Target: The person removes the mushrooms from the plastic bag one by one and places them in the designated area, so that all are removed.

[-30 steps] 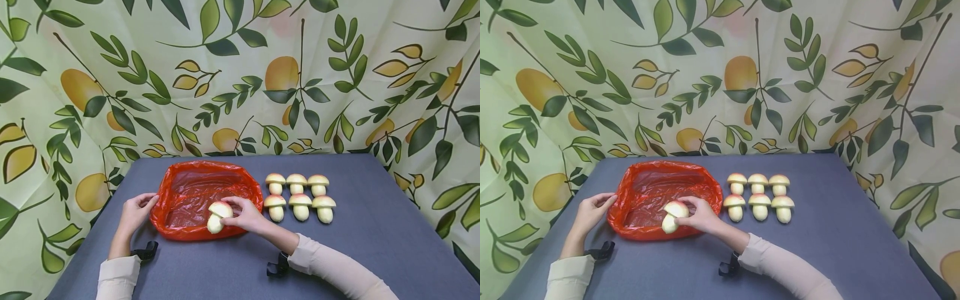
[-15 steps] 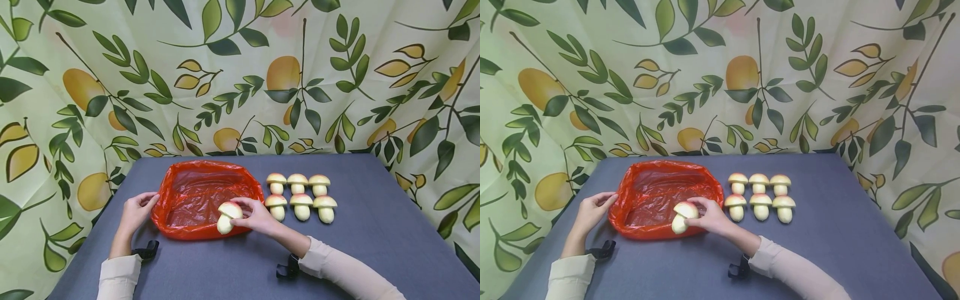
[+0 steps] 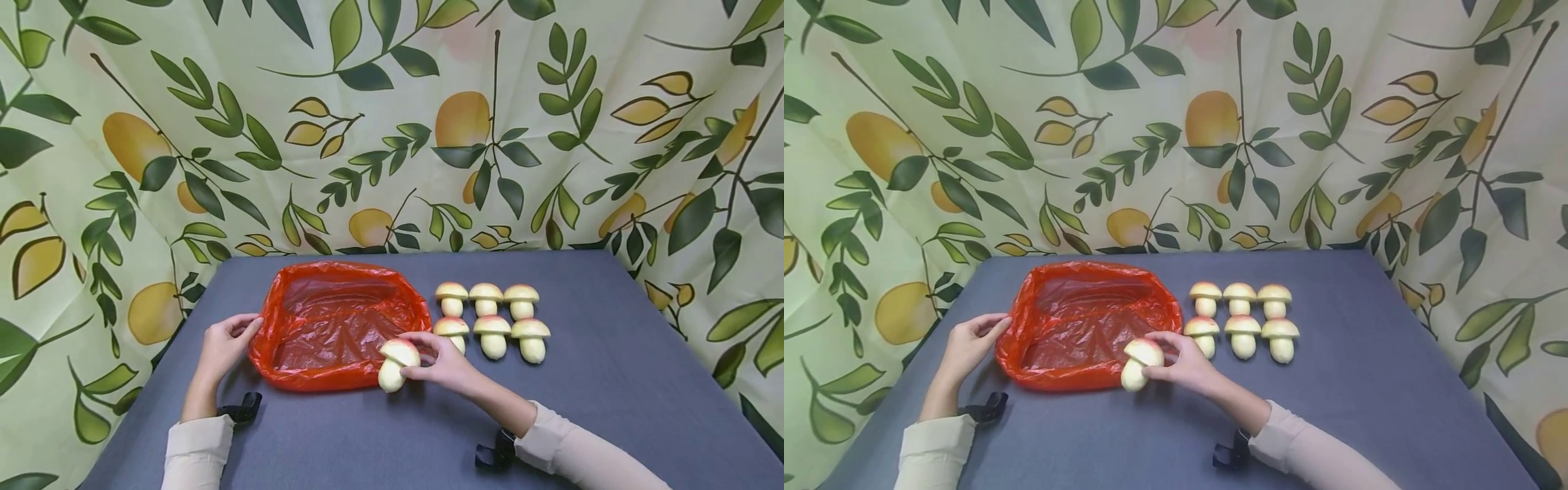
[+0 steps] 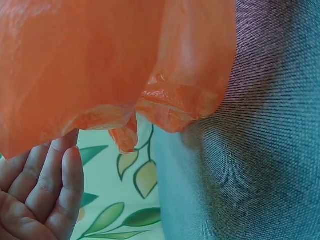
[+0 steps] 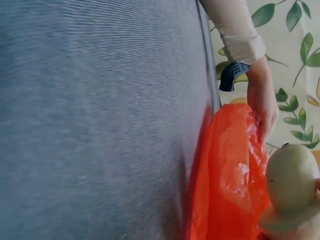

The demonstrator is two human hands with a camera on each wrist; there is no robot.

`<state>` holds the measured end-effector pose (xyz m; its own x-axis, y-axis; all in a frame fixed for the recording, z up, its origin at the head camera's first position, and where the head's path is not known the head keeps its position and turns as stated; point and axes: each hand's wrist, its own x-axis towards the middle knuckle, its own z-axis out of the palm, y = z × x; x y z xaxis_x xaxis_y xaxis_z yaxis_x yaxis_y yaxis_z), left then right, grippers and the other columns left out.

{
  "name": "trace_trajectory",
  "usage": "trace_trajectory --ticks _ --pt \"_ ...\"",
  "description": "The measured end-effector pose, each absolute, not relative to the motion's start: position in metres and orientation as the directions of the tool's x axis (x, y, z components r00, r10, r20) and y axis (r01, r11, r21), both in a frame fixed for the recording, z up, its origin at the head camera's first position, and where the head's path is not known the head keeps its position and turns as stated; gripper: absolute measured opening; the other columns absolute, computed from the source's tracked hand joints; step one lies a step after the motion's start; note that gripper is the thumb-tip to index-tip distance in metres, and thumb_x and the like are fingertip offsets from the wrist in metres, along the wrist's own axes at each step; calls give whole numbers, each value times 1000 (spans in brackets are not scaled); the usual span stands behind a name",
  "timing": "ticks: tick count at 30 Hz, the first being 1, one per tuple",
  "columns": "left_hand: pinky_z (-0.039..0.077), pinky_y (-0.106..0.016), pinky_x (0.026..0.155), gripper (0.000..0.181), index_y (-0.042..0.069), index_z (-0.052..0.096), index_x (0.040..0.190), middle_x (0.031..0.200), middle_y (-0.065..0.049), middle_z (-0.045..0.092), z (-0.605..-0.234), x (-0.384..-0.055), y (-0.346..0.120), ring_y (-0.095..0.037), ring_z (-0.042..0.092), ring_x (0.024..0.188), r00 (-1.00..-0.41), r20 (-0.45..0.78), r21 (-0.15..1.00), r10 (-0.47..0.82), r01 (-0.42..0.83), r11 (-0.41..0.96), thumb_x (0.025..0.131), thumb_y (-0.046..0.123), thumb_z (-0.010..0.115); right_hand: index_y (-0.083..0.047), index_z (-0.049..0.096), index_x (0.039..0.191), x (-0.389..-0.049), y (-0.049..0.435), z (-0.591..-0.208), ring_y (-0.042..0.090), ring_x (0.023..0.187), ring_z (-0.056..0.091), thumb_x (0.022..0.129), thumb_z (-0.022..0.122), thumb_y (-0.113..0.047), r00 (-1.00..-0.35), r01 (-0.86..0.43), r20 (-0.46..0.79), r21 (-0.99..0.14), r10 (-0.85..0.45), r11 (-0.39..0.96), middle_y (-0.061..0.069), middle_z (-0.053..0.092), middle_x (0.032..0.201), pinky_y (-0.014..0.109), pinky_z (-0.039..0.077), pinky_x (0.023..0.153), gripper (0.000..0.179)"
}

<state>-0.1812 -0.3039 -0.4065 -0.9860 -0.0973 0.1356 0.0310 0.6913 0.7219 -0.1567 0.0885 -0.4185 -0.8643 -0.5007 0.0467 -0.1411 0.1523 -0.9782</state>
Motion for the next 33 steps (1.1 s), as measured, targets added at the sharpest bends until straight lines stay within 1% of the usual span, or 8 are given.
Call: trace_trajectory --ticks 1,3,6,9,14,21,27,33 --pt "46 -5 67 42 -2 65 117 108 -25 70 -406 -182 -304 19 53 72 -986 138 722 -95 34 691 96 33 57 8 51 131 -155 91 -419 10 111 60 83 73 -11 -865 -143 51 -979 -498 148 28 52 133 24 49 97 56" --pt "45 -4 67 42 -2 65 117 108 -25 70 -406 -182 -303 19 52 72 -986 138 721 -92 37 692 96 34 57 9 51 130 -153 97 -420 2 109 59 82 73 -10 -866 -157 65 -977 -496 146 30 53 132 22 48 96 56" --pt "45 -4 67 41 -1 66 117 107 -25 71 -406 -182 -303 20 52 72 -985 143 720 -97 36 693 96 34 58 10 51 130 -153 105 -422 -9 105 57 82 73 -10 -866 -183 84 -971 -493 157 32 53 131 23 48 97 57" --pt "45 -4 66 40 -1 66 116 106 -25 71 -407 -183 -303 20 52 72 -984 149 719 -102 37 694 96 33 58 12 50 130 -153 115 -423 -13 104 55 83 73 -9 -863 -204 95 -964 -497 170 32 52 131 22 48 97 57" --pt "45 -5 66 39 -1 67 115 106 -25 71 -408 -183 -304 20 52 72 -982 156 719 -105 40 694 96 32 58 11 50 131 -153 129 -423 -15 106 54 83 73 -11 -839 -221 83 -955 -537 197 31 54 132 20 47 98 57" --pt "47 -6 65 41 -1 66 116 106 -25 71 -408 -182 -305 18 53 71 -985 141 723 -104 30 690 96 33 57 11 48 132 -154 143 -427 -16 109 52 84 72 -11 -796 -223 58 -954 -602 202 33 52 133 10 44 94 58" --pt "49 -8 66 45 -1 65 119 109 -25 70 -405 -179 -304 15 55 72 -989 114 727 -95 18 686 96 37 56 10 47 133 -154 151 -432 -18 111 50 85 71 -12 -787 -230 42 -946 -616 230 33 51 134 8 42 93 58" --pt "48 -6 66 44 -1 65 118 109 -25 70 -405 -180 -304 17 54 72 -987 129 729 -93 30 684 96 36 56 11 46 133 -156 156 -431 -18 109 50 84 71 -12 -784 -225 17 -940 -620 258 34 51 134 8 42 93 60"
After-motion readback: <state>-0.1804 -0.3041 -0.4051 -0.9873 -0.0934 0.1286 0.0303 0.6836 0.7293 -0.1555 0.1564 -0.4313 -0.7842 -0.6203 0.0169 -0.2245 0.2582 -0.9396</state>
